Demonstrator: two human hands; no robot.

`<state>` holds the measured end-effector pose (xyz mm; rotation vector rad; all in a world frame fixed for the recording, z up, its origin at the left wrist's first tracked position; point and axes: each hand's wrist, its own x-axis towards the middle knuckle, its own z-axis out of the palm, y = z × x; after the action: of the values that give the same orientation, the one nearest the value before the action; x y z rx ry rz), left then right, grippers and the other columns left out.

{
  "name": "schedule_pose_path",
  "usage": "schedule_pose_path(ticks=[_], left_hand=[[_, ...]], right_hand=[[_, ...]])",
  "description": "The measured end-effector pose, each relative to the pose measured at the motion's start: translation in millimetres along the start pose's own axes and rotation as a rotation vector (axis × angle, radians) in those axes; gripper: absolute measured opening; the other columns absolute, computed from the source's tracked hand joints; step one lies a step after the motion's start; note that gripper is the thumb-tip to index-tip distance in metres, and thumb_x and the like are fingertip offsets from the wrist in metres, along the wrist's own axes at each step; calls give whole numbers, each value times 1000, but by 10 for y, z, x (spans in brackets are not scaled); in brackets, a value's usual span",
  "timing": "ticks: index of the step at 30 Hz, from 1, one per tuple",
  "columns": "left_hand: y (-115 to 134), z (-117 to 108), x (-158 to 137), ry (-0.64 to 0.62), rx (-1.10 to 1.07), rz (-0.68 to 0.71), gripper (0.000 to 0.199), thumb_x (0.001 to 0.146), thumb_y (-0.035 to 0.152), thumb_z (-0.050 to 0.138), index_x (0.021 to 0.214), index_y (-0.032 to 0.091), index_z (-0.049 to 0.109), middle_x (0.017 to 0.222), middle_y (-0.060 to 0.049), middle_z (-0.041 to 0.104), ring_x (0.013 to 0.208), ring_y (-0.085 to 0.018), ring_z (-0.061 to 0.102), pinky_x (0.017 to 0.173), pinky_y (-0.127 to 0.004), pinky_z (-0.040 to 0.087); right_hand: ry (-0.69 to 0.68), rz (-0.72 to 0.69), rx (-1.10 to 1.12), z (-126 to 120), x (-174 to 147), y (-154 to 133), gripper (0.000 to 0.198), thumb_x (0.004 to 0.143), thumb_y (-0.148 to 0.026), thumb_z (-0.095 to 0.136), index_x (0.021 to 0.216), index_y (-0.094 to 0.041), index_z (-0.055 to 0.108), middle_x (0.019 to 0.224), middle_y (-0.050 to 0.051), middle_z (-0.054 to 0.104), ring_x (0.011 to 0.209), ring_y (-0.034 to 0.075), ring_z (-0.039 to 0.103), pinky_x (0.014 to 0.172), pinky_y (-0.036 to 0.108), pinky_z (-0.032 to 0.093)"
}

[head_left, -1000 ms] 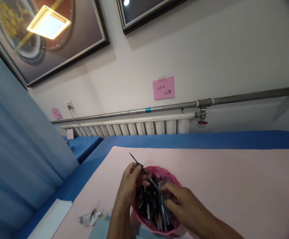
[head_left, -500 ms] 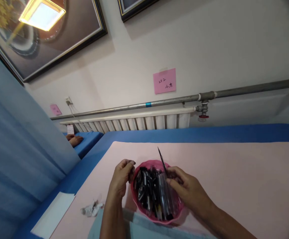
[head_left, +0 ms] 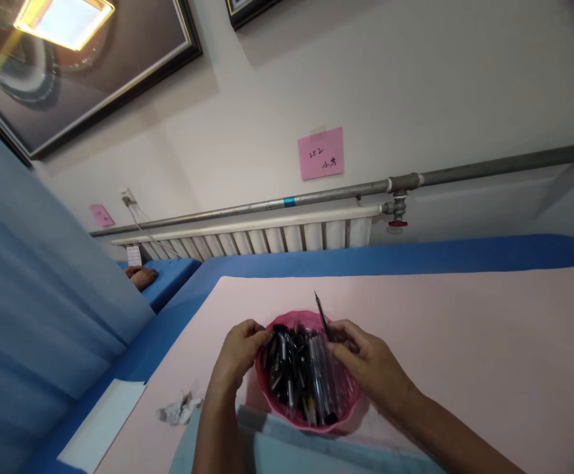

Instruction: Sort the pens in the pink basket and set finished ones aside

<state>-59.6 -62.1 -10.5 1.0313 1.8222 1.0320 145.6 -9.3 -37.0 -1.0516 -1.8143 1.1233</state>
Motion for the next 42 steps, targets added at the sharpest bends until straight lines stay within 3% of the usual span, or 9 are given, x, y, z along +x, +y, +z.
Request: schedule_pose_path(ticks=[6, 11, 18, 21, 24, 26, 29, 34, 42], left_hand=[[28, 129, -72, -258, 149, 48, 11, 59, 24, 62, 63, 16, 56, 55, 5, 51, 52, -9, 43, 50, -21, 31], [62, 268, -60, -90, 529, 55, 11, 56, 25, 64, 59, 19, 55, 53, 4, 52, 52, -13, 46, 49, -24, 30], [79, 312, -79, -131, 511, 85, 6, 56, 22, 62, 54, 20, 57, 51, 3, 52, 51, -14, 48, 50, -25, 31], [64, 271, -61, -137, 328, 94, 8, 64, 26, 59, 60, 19, 58, 54, 3, 55, 51, -12, 49, 50, -23, 34], [69, 231, -16, -63, -121, 90, 16, 70, 32, 59, 64, 18, 56, 53, 4, 54, 46, -10, 49, 46, -21, 36], [83, 221, 15, -21, -411, 84, 18, 69, 34, 63, 68, 17, 55, 55, 3, 57, 49, -10, 54, 46, -20, 39], [103, 218, 45, 9, -671, 81, 25, 64, 31, 70, 77, 15, 56, 63, -2, 63, 58, -14, 62, 48, -20, 45], [117, 209, 42, 21, -829, 123, 27, 61, 28, 74, 77, 13, 58, 71, -4, 66, 65, -15, 65, 50, -20, 49], [104, 236, 49, 11, -839, 144, 24, 61, 25, 76, 76, 13, 62, 70, -3, 67, 63, -12, 63, 51, -19, 49]], right_hand=[[14, -25, 11, 0, 13, 1, 18, 72, -26, 49, 84, -21, 61, 65, -3, 60, 59, 14, 53, 57, 25, 43], [31, -21, 9, 2, 8, -4, 18, 70, -26, 50, 83, -21, 62, 63, -4, 60, 57, 14, 53, 55, 25, 43], [4, -56, 0, 0, 22, 14, 18, 72, -23, 49, 86, -21, 61, 67, -3, 63, 61, 14, 56, 57, 26, 44], [8, -65, 5, 1, 17, 17, 17, 73, -22, 49, 85, -21, 61, 66, -3, 62, 60, 14, 57, 57, 26, 46], [-21, -85, -4, 12, 1, 24, 17, 75, -22, 49, 86, -22, 61, 68, -3, 63, 61, 14, 58, 58, 26, 47], [-62, -108, -24, 21, -10, 36, 19, 75, -21, 50, 89, -23, 61, 71, -2, 65, 63, 15, 60, 59, 27, 48], [-128, -160, -67, 32, -18, 55, 22, 76, -20, 50, 94, -24, 62, 81, -1, 68, 71, 16, 63, 66, 30, 50], [-179, -217, -138, 42, -17, 65, 24, 77, -17, 49, 96, -24, 62, 89, 1, 68, 80, 18, 64, 73, 33, 49], [-203, -258, -195, 59, -17, 83, 28, 77, -13, 48, 99, -26, 61, 93, 0, 68, 85, 18, 63, 77, 36, 49]])
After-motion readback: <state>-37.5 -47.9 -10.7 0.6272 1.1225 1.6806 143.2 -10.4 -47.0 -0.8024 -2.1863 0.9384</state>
